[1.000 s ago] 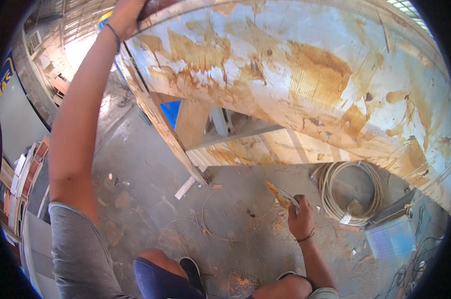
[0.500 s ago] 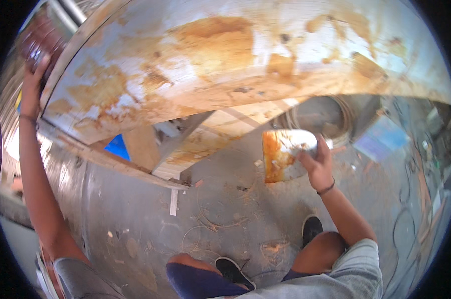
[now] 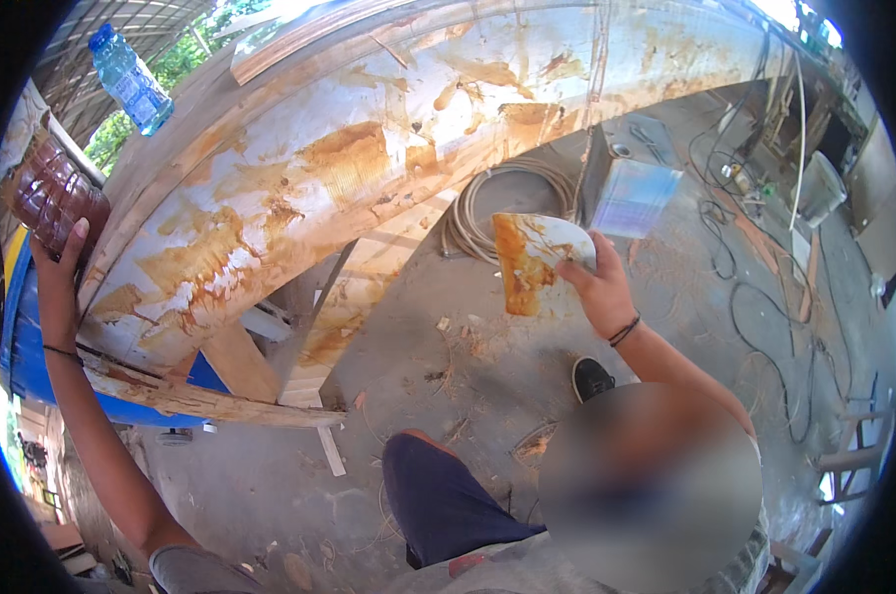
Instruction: The person unrolls a flexible wood strip, carries two wooden frames and a board across a workshop, and then uses a piece of cardboard to spread a brown liquid onto a wooden structure.
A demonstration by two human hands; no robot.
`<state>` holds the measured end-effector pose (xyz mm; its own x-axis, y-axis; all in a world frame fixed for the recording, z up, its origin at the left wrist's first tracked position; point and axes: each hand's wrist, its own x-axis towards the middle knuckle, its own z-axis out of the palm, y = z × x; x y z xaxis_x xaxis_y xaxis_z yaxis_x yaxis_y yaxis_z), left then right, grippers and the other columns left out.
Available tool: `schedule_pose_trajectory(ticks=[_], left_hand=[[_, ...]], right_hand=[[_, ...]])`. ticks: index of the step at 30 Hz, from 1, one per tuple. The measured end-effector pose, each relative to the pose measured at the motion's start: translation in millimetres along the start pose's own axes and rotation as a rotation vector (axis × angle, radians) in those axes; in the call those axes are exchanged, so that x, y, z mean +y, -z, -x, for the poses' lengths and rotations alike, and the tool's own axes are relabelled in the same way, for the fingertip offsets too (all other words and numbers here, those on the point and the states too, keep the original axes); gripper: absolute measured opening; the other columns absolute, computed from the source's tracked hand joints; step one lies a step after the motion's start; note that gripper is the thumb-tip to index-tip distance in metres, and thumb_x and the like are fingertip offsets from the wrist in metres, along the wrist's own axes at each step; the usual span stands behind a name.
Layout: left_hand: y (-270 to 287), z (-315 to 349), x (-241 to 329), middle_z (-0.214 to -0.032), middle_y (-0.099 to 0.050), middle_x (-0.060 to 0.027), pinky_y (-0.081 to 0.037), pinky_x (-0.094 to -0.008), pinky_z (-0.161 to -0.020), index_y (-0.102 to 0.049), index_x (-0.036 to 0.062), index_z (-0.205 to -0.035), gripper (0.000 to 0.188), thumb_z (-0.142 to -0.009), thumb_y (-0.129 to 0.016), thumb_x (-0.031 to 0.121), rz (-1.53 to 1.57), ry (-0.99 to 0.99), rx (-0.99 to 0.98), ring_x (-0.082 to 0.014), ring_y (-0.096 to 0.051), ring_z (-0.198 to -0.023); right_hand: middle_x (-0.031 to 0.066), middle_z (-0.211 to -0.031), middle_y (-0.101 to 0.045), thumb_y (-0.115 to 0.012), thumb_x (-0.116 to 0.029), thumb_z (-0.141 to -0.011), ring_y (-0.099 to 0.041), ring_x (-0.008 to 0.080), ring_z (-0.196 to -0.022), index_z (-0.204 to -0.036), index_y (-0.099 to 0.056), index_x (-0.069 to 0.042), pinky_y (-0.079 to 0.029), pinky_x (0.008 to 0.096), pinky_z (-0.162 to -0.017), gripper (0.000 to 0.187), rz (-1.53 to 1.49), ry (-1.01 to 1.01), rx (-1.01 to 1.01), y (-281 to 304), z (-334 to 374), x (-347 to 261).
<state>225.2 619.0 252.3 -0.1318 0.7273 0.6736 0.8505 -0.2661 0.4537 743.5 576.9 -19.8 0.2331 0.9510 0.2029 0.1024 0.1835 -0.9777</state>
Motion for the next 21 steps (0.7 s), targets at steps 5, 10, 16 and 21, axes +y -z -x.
schedule_pose_trajectory(ticks=[5, 10, 16, 21], left_hand=[[-4, 3, 1, -0.118, -0.049, -0.0125, -0.033, -0.0313, -0.095, -0.035, 0.0002, -0.124, 0.070, -0.075, -0.067, 0.036, 0.043, -0.058, -0.024, -0.0208, -0.047, -0.109], [-10, 7, 15, -0.111, -0.053, -0.0140, -0.037, -0.0313, -0.092, -0.036, -0.0021, -0.120, 0.073, -0.070, -0.072, 0.037, 0.140, -0.014, -0.037, -0.0208, -0.052, -0.102], [-2, 10, 16, -0.110, -0.053, -0.0147, -0.039, -0.0314, -0.091, -0.034, -0.0039, -0.119, 0.075, -0.068, -0.074, 0.033, 0.194, -0.074, -0.014, -0.0216, -0.053, -0.100], [-4, 5, 6, -0.112, -0.052, -0.0153, -0.039, -0.0315, -0.091, -0.032, -0.0048, -0.121, 0.079, -0.067, -0.075, 0.034, 0.168, -0.113, -0.026, -0.0222, -0.053, -0.101]], right_hand=[[0.0056, -0.081, -0.060, -0.064, -0.010, -0.078, -0.057, 0.0144, -0.072, -0.095, -0.053, 0.000, -0.045, 0.0274, -0.065, 0.022, 0.398, 0.385, -0.054, -30, 11, -40], [0.0117, -0.073, -0.061, -0.065, -0.017, -0.079, -0.059, 0.0194, -0.066, -0.088, -0.054, 0.000, -0.044, 0.0293, -0.060, 0.023, 0.467, 0.662, -0.071, -84, -13, -34], [0.0145, -0.072, -0.061, -0.062, -0.023, -0.082, -0.060, 0.0238, -0.065, -0.090, -0.051, 0.000, -0.044, 0.0311, -0.059, 0.027, 0.219, 0.530, 0.251, -117, -25, 32], [0.0185, -0.076, -0.061, -0.062, -0.019, -0.080, -0.060, 0.0323, -0.070, -0.092, -0.050, 0.000, -0.045, 0.0356, -0.065, 0.025, 0.537, 0.459, 0.185, -96, -1, 47]])
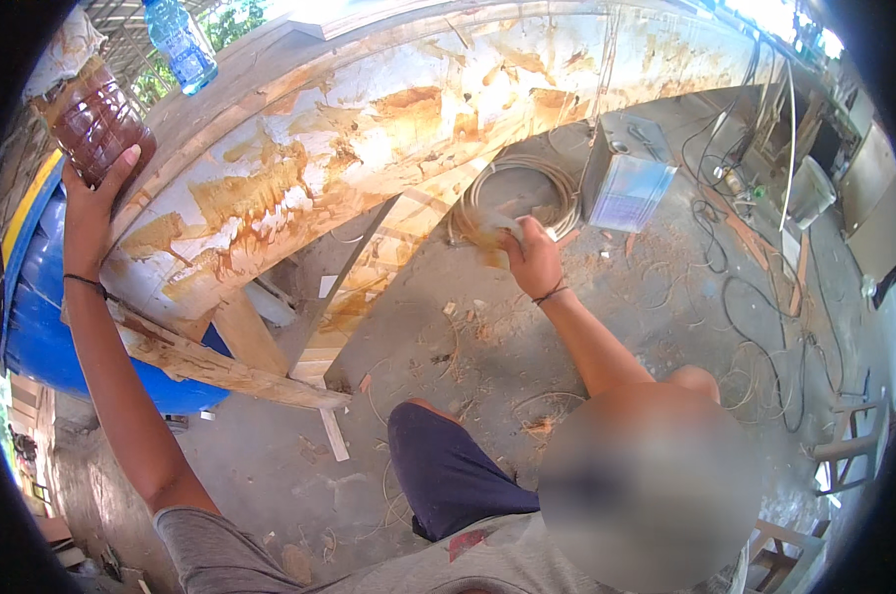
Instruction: The person unrolls a flexible wood strip, carries two wooden frames and a board across a workshop, and then uses a piece of cardboard to spread a brown liquid onto a wooden structure.
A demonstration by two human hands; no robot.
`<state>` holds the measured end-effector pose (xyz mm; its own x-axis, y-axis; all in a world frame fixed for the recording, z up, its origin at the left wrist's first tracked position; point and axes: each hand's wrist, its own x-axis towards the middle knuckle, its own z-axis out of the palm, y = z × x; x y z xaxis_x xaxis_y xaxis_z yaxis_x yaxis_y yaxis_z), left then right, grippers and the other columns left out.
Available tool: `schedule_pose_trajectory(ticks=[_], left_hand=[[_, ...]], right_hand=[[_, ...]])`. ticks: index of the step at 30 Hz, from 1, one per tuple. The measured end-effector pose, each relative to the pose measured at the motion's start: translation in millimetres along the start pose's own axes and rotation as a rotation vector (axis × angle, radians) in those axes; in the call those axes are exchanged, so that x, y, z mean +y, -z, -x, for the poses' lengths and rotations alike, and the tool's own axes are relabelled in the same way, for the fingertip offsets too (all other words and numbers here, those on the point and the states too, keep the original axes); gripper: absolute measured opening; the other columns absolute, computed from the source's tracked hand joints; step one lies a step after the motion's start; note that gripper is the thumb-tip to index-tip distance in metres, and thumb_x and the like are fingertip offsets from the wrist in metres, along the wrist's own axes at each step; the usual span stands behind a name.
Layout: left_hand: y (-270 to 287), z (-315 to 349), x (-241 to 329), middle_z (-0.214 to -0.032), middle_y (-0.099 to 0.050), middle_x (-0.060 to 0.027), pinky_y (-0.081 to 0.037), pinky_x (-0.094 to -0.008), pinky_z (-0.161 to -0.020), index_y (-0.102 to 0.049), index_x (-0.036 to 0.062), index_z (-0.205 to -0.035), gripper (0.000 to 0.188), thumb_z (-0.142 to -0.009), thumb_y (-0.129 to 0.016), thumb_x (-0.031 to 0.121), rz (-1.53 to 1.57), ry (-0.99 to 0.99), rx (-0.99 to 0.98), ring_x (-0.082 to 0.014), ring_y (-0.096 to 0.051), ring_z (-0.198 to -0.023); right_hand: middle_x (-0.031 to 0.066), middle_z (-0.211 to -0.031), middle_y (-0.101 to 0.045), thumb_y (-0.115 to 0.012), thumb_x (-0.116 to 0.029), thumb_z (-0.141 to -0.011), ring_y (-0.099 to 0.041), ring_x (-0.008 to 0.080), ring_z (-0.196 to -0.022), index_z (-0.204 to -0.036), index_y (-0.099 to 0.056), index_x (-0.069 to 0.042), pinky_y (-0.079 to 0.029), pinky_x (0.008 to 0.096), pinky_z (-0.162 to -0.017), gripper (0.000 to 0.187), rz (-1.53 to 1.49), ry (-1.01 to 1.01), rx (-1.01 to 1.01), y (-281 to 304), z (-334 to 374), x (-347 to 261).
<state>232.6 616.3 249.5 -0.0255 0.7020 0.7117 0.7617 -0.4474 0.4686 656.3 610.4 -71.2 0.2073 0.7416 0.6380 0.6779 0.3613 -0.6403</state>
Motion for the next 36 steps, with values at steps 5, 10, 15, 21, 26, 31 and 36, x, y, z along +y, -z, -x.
schedule_pose_trajectory(ticks=[5, 10, 15, 21, 26, 31, 36], left_hand=[[4, -3, -9, -0.113, -0.051, -0.0163, -0.039, -0.0313, -0.092, -0.030, -0.0055, -0.122, 0.084, -0.066, -0.076, 0.036, 0.023, -0.006, -0.006, -0.0230, -0.052, -0.102], [1, -3, -11, -0.113, -0.051, -0.0167, -0.038, -0.0314, -0.092, -0.030, -0.0054, -0.123, 0.084, -0.066, -0.075, 0.037, 0.020, -0.022, -0.003, -0.0234, -0.052, -0.103], [-1, 1, -2, -0.113, -0.051, -0.0164, -0.039, -0.0317, -0.092, -0.031, -0.0051, -0.122, 0.082, -0.066, -0.075, 0.036, -0.010, -0.015, 0.017, -0.0228, -0.052, -0.103], [1, -1, -7, -0.113, -0.051, -0.0158, -0.039, -0.0320, -0.092, -0.032, -0.0047, -0.122, 0.080, -0.066, -0.075, 0.035, 0.012, -0.017, 0.017, -0.0227, -0.052, -0.102], [-3, 2, 3, -0.112, -0.052, -0.0157, -0.039, -0.0324, -0.091, -0.035, -0.0043, -0.120, 0.076, -0.067, -0.074, 0.035, -0.023, -0.004, 0.032, -0.0226, -0.052, -0.102], [-1, 4, 10, -0.111, -0.053, -0.0153, -0.038, -0.0325, -0.092, -0.038, -0.0033, -0.119, 0.072, -0.068, -0.073, 0.034, -0.051, -0.004, 0.042, -0.0223, -0.052, -0.102], [-6, 5, 8, -0.112, -0.053, -0.0130, -0.036, -0.0312, -0.093, -0.039, -0.0018, -0.118, 0.071, -0.069, -0.072, 0.038, -0.063, 0.011, 0.034, -0.0210, -0.051, -0.104]], right_hand=[[0.0206, -0.084, -0.060, -0.060, -0.016, -0.080, -0.060, 0.0295, -0.077, -0.096, -0.049, 0.002, -0.044, 0.0370, -0.067, 0.027, -0.023, -0.225, -0.044, 29, 21, -9], [0.0132, -0.097, -0.059, -0.060, -0.015, -0.080, -0.059, 0.0219, -0.086, -0.103, -0.049, 0.002, -0.046, 0.0324, -0.070, 0.031, -0.422, -0.486, 0.262, 24, 18, -14], [0.0095, -0.103, -0.058, -0.061, -0.011, -0.079, -0.056, 0.0217, -0.092, -0.110, -0.046, 0.001, -0.045, 0.0310, -0.075, 0.036, -1.024, -0.720, 0.249, 31, 10, -29], [0.0152, -0.107, -0.054, -0.055, -0.006, -0.081, -0.054, 0.0290, -0.095, -0.114, -0.041, 0.001, -0.039, 0.0371, -0.086, 0.037, -0.434, -0.356, 0.332, 8, -11, -44], [0.0218, -0.121, -0.041, -0.052, -0.001, -0.078, -0.044, 0.0380, -0.105, -0.124, -0.035, 0.002, -0.035, 0.0409, -0.091, 0.049, -0.240, -0.041, 0.322, -33, -14, -76], [0.0213, -0.125, -0.037, -0.052, 0.004, -0.067, -0.040, 0.0388, -0.105, -0.127, -0.034, -0.003, -0.035, 0.0436, -0.092, 0.064, 0.170, 0.050, 0.196, -55, 4, -93], [0.0157, -0.125, -0.038, -0.051, 0.003, -0.064, -0.043, 0.0352, -0.100, -0.126, -0.039, -0.012, -0.037, 0.0409, -0.088, 0.066, 0.305, 0.121, -0.025, -50, 28, -73]])
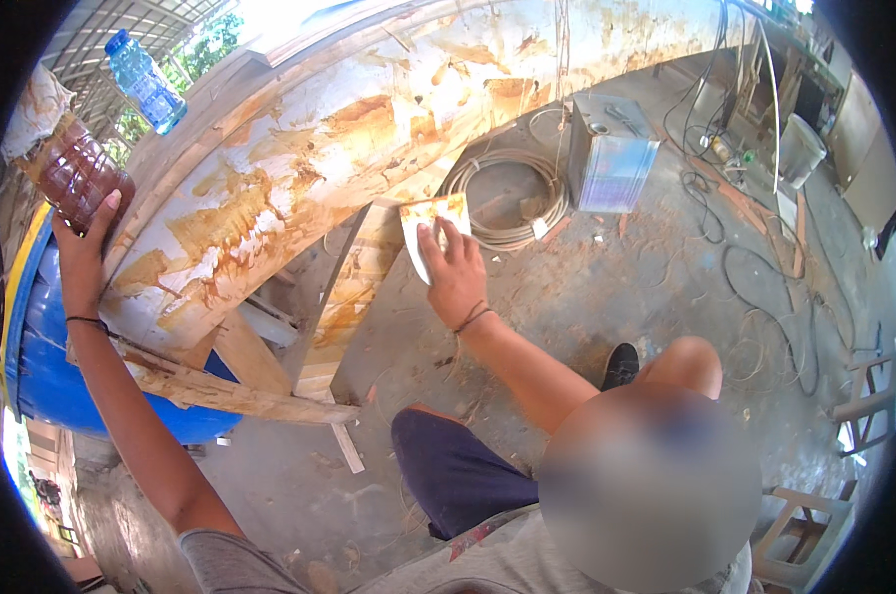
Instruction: The person unrolls a flexible wood strip, carries two wooden frames and a board across a workshop, and then uses a piece of cardboard to spread a brown liquid onto a wooden structure.
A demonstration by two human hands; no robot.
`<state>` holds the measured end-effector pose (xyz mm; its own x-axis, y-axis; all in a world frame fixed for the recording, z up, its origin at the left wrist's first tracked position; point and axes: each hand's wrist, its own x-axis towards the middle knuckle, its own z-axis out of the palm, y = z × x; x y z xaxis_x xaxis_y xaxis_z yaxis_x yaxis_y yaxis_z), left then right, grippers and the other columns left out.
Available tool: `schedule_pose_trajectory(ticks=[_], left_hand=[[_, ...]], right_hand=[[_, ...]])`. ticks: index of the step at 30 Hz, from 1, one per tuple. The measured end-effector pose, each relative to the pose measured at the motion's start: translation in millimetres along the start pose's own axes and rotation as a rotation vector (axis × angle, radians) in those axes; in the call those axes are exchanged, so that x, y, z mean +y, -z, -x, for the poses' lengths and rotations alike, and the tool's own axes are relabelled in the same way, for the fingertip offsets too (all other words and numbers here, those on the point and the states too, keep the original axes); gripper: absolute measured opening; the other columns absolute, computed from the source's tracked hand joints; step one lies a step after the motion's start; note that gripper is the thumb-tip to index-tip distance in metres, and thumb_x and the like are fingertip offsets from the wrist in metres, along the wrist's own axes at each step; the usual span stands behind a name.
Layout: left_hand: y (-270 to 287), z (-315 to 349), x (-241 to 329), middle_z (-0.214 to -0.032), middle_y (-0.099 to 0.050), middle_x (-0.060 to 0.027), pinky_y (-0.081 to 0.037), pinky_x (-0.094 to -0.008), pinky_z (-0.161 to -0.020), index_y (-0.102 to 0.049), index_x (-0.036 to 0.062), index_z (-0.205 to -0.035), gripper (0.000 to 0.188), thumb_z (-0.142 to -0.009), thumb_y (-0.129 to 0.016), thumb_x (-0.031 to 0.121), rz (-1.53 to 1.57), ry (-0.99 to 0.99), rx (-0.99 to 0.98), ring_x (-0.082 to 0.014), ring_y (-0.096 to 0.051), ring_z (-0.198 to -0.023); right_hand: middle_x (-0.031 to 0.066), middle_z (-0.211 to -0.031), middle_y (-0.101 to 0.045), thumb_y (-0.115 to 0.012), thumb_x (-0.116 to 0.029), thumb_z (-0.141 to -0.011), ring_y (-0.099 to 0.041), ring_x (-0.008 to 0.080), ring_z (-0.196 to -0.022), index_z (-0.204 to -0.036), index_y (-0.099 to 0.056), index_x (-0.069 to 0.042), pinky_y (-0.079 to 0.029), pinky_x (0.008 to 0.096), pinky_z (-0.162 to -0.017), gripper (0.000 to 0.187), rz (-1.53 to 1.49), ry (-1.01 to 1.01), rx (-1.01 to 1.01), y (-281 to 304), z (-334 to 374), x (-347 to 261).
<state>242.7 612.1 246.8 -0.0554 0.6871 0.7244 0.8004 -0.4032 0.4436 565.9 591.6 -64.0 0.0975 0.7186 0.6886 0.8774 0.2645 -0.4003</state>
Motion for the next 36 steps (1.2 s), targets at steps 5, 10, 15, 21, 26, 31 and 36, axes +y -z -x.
schedule_pose_trajectory(ticks=[5, 10, 15, 21, 26, 31, 36], left_hand=[[5, -2, -3, -0.113, -0.052, -0.0153, -0.036, -0.0320, -0.094, -0.036, -0.0036, -0.121, 0.075, -0.068, -0.073, 0.035, 0.013, -0.005, -0.008, -0.0233, -0.051, -0.105], [1, 2, 2, -0.113, -0.052, -0.0133, -0.036, -0.0311, -0.093, -0.038, -0.0023, -0.120, 0.072, -0.070, -0.072, 0.036, 0.024, -0.004, 0.002, -0.0210, -0.051, -0.104], [1, 3, 0, -0.112, -0.053, -0.0122, -0.037, -0.0303, -0.092, -0.039, -0.0014, -0.119, 0.071, -0.070, -0.072, 0.038, 0.006, -0.008, 0.004, -0.0198, -0.052, -0.103], [4, -1, -3, -0.111, -0.054, -0.0131, -0.038, -0.0308, -0.091, -0.040, -0.0020, -0.118, 0.072, -0.069, -0.072, 0.038, 0.012, -0.017, 0.005, -0.0208, -0.052, -0.102], [-1, -1, -1, -0.112, -0.053, -0.0146, -0.038, -0.0323, -0.092, -0.039, -0.0030, -0.119, 0.073, -0.068, -0.073, 0.037, 0.021, -0.001, 0.009, -0.0225, -0.052, -0.103], [2, 1, -2, -0.110, -0.054, -0.0123, -0.037, -0.0302, -0.091, -0.042, -0.0008, -0.117, 0.068, -0.070, -0.071, 0.039, -0.013, -0.016, 0.009, -0.0196, -0.052, -0.101], [1, -1, -7, -0.111, -0.053, -0.0145, -0.037, -0.0315, -0.092, -0.039, -0.0031, -0.119, 0.072, -0.069, -0.072, 0.036, -0.002, 0.015, 0.017, -0.0221, -0.052, -0.103]], right_hand=[[0.0113, -0.123, -0.040, -0.052, 0.001, -0.065, -0.044, 0.0296, -0.099, -0.121, -0.048, -0.021, -0.038, 0.0407, -0.086, 0.060, 0.003, -0.035, -0.257, 11, 43, 36], [0.0077, -0.107, -0.049, -0.057, 0.005, -0.057, -0.048, 0.0251, -0.096, -0.100, -0.059, -0.017, -0.036, 0.0375, -0.080, 0.048, 0.025, 0.048, -0.037, 46, 42, 54], [0.0083, -0.098, -0.052, -0.059, 0.006, -0.060, -0.051, 0.0247, -0.092, -0.090, -0.061, -0.010, -0.040, 0.0359, -0.078, 0.035, -0.107, 0.101, 0.046, 64, 30, 53], [0.0082, -0.090, -0.059, -0.064, -0.002, -0.073, -0.057, 0.0218, -0.085, -0.094, -0.058, -0.003, -0.046, 0.0302, -0.074, 0.022, -0.549, -0.281, 0.104, 96, -24, 72], [0.0090, -0.102, -0.056, -0.057, -0.004, -0.079, -0.056, 0.0216, -0.095, -0.107, -0.049, -0.001, -0.047, 0.0341, -0.083, 0.030, -1.173, -0.373, 0.346, 108, -90, 136], [0.0049, -0.093, -0.059, -0.059, -0.015, -0.082, -0.057, 0.0197, -0.092, -0.098, -0.054, -0.006, -0.048, 0.0335, -0.082, 0.019, -1.952, -0.662, 0.515, 83, -131, 123], [0.0019, -0.093, -0.058, -0.061, -0.018, -0.082, -0.062, 0.0163, -0.076, -0.105, -0.044, -0.011, -0.051, 0.0300, -0.055, 0.030, -1.699, -0.721, 0.631, 27, -123, 105]])
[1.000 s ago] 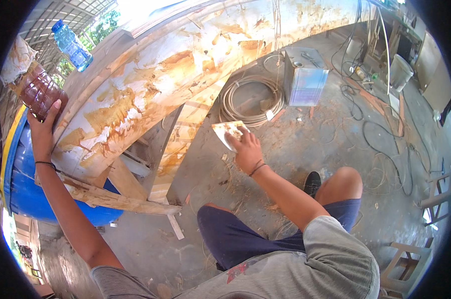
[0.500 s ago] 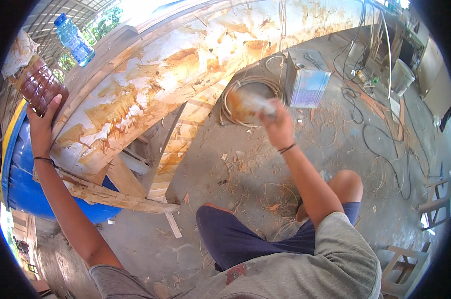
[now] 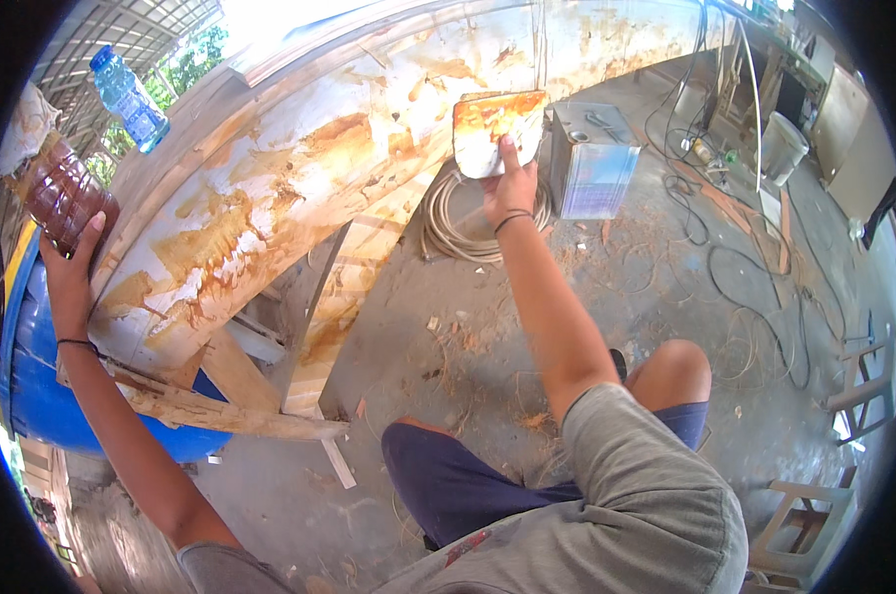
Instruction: The person unrolls a flexible wood strip, carries two wooden frames and a board across a workshop, and then uses a piece of cardboard to spread a brown liquid onto a wooden structure.
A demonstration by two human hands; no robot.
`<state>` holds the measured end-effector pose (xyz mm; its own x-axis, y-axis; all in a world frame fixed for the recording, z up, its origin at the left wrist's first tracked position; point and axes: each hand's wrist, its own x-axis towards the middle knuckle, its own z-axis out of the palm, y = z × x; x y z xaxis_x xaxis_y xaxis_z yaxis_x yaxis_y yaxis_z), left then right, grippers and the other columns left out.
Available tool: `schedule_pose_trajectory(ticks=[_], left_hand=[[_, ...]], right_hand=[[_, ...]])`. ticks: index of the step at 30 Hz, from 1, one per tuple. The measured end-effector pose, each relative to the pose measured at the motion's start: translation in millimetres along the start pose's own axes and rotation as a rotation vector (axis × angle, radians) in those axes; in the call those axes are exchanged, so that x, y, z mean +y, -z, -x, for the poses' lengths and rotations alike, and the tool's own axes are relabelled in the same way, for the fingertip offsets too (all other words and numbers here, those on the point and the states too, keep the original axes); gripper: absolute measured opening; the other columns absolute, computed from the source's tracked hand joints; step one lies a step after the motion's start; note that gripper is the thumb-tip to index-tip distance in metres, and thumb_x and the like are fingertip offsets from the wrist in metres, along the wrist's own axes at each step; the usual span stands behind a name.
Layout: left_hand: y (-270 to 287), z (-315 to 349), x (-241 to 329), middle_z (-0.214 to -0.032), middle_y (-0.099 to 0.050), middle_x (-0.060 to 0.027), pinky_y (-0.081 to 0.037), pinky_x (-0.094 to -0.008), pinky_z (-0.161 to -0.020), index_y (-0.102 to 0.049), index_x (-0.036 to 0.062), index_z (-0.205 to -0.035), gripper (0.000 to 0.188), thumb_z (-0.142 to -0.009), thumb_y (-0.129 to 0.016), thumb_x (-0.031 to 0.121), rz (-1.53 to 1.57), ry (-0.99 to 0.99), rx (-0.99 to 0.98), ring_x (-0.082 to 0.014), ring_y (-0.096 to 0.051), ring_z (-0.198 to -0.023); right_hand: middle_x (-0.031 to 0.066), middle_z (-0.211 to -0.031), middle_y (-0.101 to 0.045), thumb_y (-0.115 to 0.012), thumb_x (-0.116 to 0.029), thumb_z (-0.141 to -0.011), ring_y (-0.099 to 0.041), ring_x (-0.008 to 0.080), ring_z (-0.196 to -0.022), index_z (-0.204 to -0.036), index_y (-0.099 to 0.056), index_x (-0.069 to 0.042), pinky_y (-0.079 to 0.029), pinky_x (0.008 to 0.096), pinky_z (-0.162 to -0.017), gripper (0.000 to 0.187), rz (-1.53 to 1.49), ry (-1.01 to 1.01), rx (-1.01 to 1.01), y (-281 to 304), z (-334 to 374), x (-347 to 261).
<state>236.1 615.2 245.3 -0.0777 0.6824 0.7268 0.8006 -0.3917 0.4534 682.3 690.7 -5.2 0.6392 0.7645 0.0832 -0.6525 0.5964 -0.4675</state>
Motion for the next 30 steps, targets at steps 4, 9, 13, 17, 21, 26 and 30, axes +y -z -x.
schedule_pose_trajectory(ticks=[4, 9, 13, 17, 21, 26, 30], left_hand=[[1, 1, 2, -0.113, -0.052, -0.0149, -0.036, -0.0317, -0.093, -0.037, -0.0035, -0.120, 0.074, -0.069, -0.072, 0.037, 0.005, -0.009, -0.004, -0.0223, -0.051, -0.104], [1, -3, -6, -0.115, -0.050, -0.0156, -0.035, -0.0318, -0.094, -0.034, -0.0037, -0.123, 0.078, -0.069, -0.072, 0.037, -0.018, 0.006, 0.001, -0.0230, -0.049, -0.106], [5, -5, -9, -0.118, -0.048, -0.0151, -0.033, -0.0319, -0.095, -0.032, -0.0036, -0.125, 0.079, -0.071, -0.071, 0.038, -0.035, -0.004, -0.003, -0.0225, -0.047, -0.109], [-1, -3, -4, -0.119, -0.048, -0.0157, -0.033, -0.0319, -0.095, -0.030, -0.0044, -0.125, 0.077, -0.073, -0.070, 0.035, -0.018, 0.004, -0.025, -0.0228, -0.047, -0.109], [13, -6, -7, -0.123, -0.045, -0.0159, -0.030, -0.0325, -0.098, -0.028, -0.0054, -0.129, 0.081, -0.074, -0.069, 0.038, -0.104, 0.013, 0.015, -0.0238, -0.043, -0.113], [17, -14, -30, -0.132, -0.034, -0.0178, -0.026, -0.0342, -0.101, -0.023, -0.0036, -0.133, 0.082, -0.081, -0.052, 0.053, -0.038, 0.138, 0.102, -0.0241, -0.035, -0.121], [10, -11, -23, -0.136, -0.029, -0.0164, -0.021, -0.0362, -0.104, -0.019, 0.0016, -0.136, 0.075, -0.086, -0.039, 0.055, 0.348, 0.260, 0.125, -0.0248, -0.030, -0.125]], right_hand=[[0.0029, -0.099, -0.055, -0.066, -0.022, -0.078, -0.056, 0.0144, -0.079, -0.106, -0.043, -0.010, -0.046, 0.0282, -0.056, 0.038, 0.110, 0.000, 0.081, 10, 14, 7], [0.0075, -0.097, -0.056, -0.067, -0.021, -0.075, -0.055, 0.0172, -0.082, -0.101, -0.047, -0.005, -0.045, 0.0313, -0.064, 0.036, 0.612, 0.167, 0.177, 52, 25, -3], [0.0199, -0.101, -0.055, -0.064, -0.023, -0.075, -0.053, 0.0311, -0.094, -0.108, -0.047, 0.006, -0.040, 0.0334, -0.085, 0.047, 1.334, 0.255, -0.016, 121, 45, -12], [0.0183, -0.103, -0.054, -0.060, -0.029, -0.081, -0.055, 0.0294, -0.093, -0.114, -0.045, 0.005, -0.043, 0.0334, -0.083, 0.049, 1.499, 0.238, -0.198, 123, 57, -85], [0.0118, -0.105, -0.055, -0.052, -0.030, -0.087, -0.058, 0.0231, -0.093, -0.115, -0.045, 0.001, -0.048, 0.0310, -0.076, 0.042, 0.711, -0.100, -0.138, 95, 43, -125], [0.0066, -0.101, -0.058, -0.052, -0.026, -0.088, -0.059, 0.0155, -0.090, -0.112, -0.047, -0.002, -0.050, 0.0318, -0.074, 0.034, 0.286, -0.265, -0.023, 70, 53, -145], [0.0069, -0.104, -0.058, -0.051, -0.027, -0.089, -0.058, 0.0149, -0.091, -0.110, -0.049, -0.001, -0.050, 0.0306, -0.075, 0.034, 0.333, -0.293, -0.124, 74, 42, -147]])
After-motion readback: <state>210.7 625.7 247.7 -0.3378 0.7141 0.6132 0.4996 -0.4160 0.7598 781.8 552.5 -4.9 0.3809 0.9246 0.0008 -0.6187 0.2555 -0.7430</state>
